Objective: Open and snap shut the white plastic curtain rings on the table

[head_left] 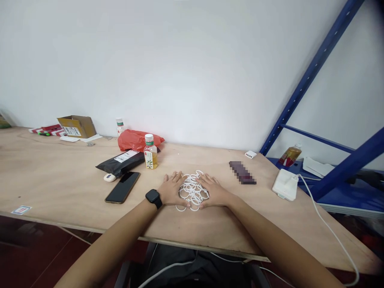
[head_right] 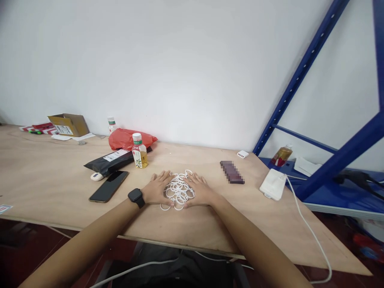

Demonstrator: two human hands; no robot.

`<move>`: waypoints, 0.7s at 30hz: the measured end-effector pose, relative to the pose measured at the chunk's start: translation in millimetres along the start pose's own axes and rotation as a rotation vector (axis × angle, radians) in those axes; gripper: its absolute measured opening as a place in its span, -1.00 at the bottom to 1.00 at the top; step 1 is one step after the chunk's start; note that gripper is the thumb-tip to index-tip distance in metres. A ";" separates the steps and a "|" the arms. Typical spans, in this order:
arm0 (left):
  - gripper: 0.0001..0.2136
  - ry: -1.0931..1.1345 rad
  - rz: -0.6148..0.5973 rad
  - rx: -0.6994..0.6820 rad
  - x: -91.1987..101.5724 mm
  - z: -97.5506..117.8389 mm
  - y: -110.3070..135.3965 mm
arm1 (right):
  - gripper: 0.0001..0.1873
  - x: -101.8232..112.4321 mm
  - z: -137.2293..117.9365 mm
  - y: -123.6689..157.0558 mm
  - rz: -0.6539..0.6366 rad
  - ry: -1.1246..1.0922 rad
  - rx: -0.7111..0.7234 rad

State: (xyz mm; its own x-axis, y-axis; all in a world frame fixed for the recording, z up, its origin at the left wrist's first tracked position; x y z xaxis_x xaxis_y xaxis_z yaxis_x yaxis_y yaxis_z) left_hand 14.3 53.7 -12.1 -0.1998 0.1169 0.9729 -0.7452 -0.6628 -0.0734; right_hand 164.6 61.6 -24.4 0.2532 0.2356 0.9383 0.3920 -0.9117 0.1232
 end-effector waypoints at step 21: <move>0.12 0.014 -0.015 0.025 0.1 -15.7 -11.6 | 0.24 11.2 21.4 -22.5 0.040 -0.021 -0.065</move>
State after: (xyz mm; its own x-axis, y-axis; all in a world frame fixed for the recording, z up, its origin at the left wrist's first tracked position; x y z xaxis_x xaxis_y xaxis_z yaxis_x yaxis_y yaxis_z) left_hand 13.0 73.0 -14.6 -0.1978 0.1376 0.9705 -0.7322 -0.6791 -0.0530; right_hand 177.5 92.0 -23.6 0.2863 0.2054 0.9358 0.3231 -0.9402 0.1075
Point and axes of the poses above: each hand's wrist, its own y-axis away from the middle knuckle, its own x-axis out of the back of the hand, z = x × y, the point moved 10 cm from there along -y, towards the middle knuckle, and after that the axes turned 15 degrees about -x, right-handed, at the moved point
